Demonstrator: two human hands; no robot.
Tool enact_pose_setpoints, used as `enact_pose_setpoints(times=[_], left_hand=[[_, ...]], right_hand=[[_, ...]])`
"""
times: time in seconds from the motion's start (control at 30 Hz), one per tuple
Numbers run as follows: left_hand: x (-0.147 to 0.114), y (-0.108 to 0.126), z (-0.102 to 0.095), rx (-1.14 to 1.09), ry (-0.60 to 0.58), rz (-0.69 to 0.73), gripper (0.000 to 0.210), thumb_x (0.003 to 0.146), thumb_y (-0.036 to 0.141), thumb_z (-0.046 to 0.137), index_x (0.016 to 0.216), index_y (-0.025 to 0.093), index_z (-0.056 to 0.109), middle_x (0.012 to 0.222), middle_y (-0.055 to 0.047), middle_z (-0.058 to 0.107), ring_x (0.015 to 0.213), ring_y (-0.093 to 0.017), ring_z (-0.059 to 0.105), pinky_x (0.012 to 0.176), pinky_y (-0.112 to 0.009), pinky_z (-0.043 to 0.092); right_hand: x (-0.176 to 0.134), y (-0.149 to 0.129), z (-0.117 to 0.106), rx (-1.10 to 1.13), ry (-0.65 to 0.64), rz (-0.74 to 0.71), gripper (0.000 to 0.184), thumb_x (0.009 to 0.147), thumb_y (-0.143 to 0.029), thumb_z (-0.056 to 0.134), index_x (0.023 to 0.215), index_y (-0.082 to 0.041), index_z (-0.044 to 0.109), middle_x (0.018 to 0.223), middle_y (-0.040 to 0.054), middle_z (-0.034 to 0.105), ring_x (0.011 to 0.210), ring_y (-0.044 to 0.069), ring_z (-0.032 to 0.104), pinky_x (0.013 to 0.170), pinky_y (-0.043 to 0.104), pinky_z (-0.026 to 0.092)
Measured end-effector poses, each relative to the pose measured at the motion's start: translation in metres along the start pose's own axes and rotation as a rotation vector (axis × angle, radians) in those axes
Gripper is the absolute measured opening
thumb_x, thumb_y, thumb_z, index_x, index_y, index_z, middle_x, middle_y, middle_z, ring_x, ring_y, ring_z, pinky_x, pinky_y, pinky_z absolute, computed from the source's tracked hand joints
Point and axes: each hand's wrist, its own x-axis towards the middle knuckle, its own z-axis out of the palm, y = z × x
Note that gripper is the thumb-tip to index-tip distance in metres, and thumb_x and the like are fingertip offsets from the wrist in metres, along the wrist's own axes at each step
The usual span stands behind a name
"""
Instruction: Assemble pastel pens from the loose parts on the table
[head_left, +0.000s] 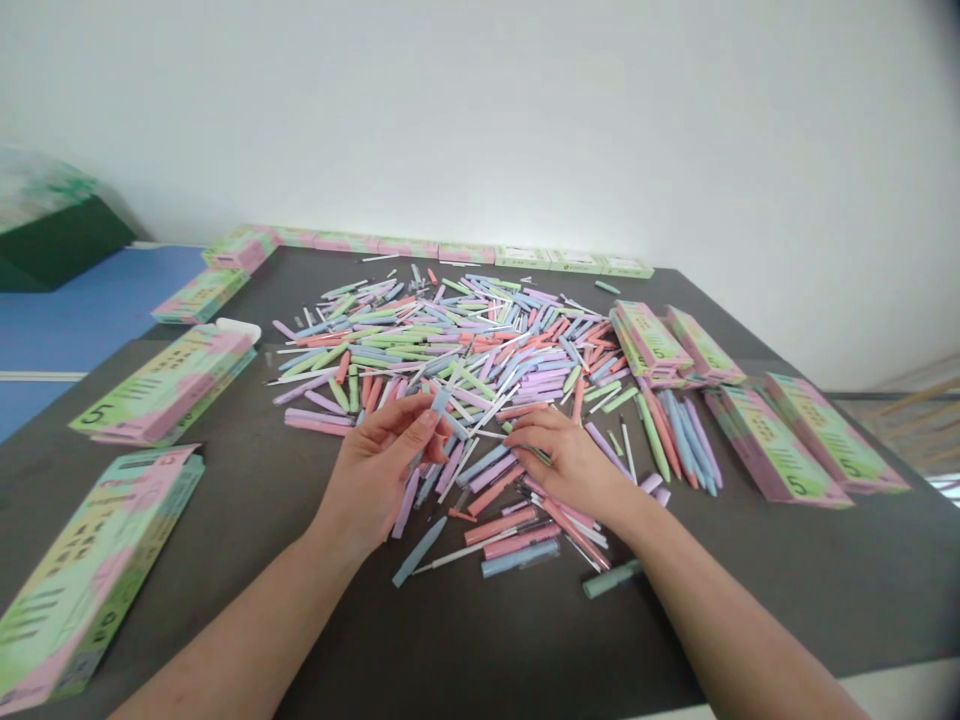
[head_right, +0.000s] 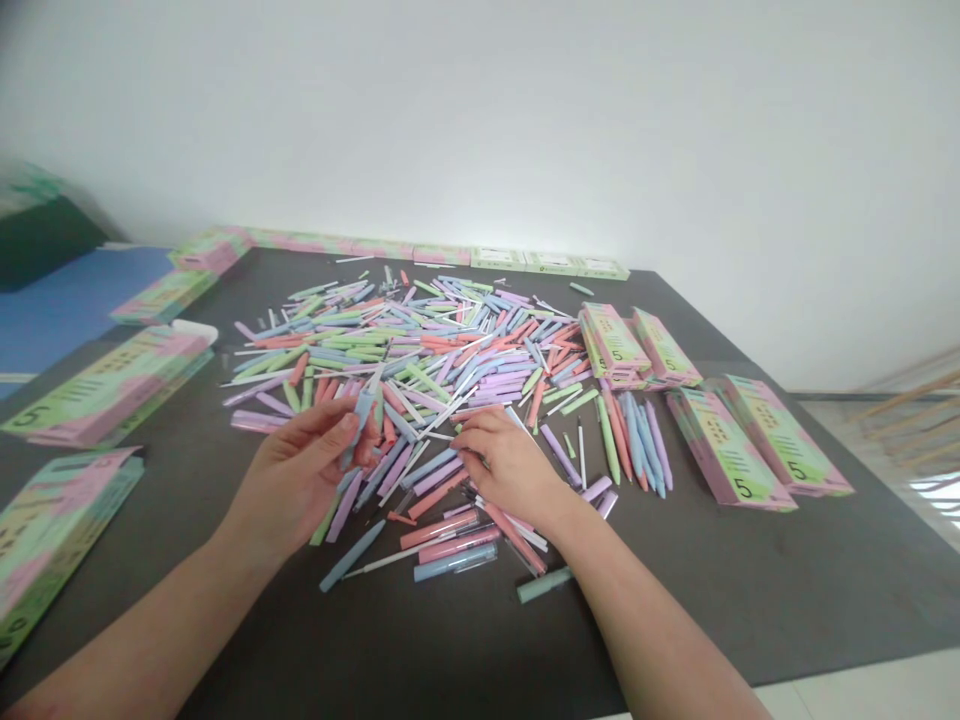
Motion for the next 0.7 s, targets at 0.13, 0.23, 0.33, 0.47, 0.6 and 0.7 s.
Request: enact_pose_setpoints(times=[0.13, 0.23, 0.33, 0.47, 0.6, 0.7], left_hand=[[0.001, -0.001, -0.002, -0.013, 0.005, 0.003, 0.022, 0.066, 0.023, 0.083, 0.086, 0.020, 0.076, 0.070, 0.000, 0.069, 0.055, -0.008, 0.057, 0.055, -0.022, 0.046], [0.001, 0.000, -0.002, -0.024, 0.015, 0.007, 0.023, 0.065, 0.023, 0.084, 0.086, 0.021, 0.076, 0.069, 0.000, 0.070, 0.054, -0.009, 0.057, 0.053, -0.022, 0.046], [0.002, 0.001, -0.003, -0.033, 0.015, -0.001, 0.022, 0.065, 0.023, 0.084, 0.085, 0.020, 0.075, 0.068, 0.000, 0.069, 0.053, -0.009, 0.056, 0.048, -0.020, 0.043], [0.003, 0.001, -0.003, -0.060, 0.003, 0.000, 0.023, 0.067, 0.022, 0.082, 0.088, 0.020, 0.074, 0.069, 0.000, 0.069, 0.054, -0.009, 0.057, 0.047, -0.019, 0.044], [0.002, -0.002, -0.003, -0.076, -0.003, 0.024, 0.023, 0.069, 0.022, 0.081, 0.091, 0.020, 0.073, 0.071, 0.000, 0.068, 0.054, -0.008, 0.056, 0.048, -0.019, 0.044], [0.003, -0.003, -0.003, -0.065, -0.003, 0.036, 0.023, 0.069, 0.022, 0.080, 0.091, 0.019, 0.073, 0.071, 0.000, 0.068, 0.053, -0.008, 0.056, 0.047, -0.019, 0.043]], right_hand=[[-0.001, 0.001, -0.002, -0.017, 0.022, 0.028, 0.022, 0.087, -0.008, 0.054, 0.098, -0.018, 0.070, 0.111, 0.0126, 0.070, 0.112, 0.024, 0.061, 0.097, 0.044, 0.049], [0.001, -0.004, -0.004, -0.007, 0.017, 0.032, 0.021, 0.087, -0.008, 0.053, 0.096, -0.018, 0.069, 0.107, 0.0125, 0.070, 0.112, 0.025, 0.061, 0.096, 0.044, 0.049], [0.005, -0.022, -0.004, 0.049, -0.035, -0.004, 0.021, 0.087, -0.007, 0.054, 0.096, -0.018, 0.069, 0.097, 0.0098, 0.071, 0.103, 0.023, 0.063, 0.090, 0.040, 0.051], [0.013, -0.060, 0.003, 0.162, -0.200, -0.148, 0.017, 0.088, -0.010, 0.056, 0.096, -0.017, 0.069, 0.091, 0.0074, 0.071, 0.088, 0.019, 0.064, 0.084, 0.033, 0.051], [0.021, -0.084, 0.019, 0.069, -0.355, -0.286, 0.018, 0.089, -0.011, 0.054, 0.096, -0.015, 0.070, 0.096, 0.0085, 0.071, 0.093, 0.019, 0.062, 0.090, 0.030, 0.049], [0.026, -0.086, 0.031, -0.054, -0.404, -0.365, 0.017, 0.087, -0.012, 0.056, 0.096, -0.013, 0.070, 0.097, 0.0095, 0.071, 0.100, 0.022, 0.059, 0.097, 0.033, 0.045]])
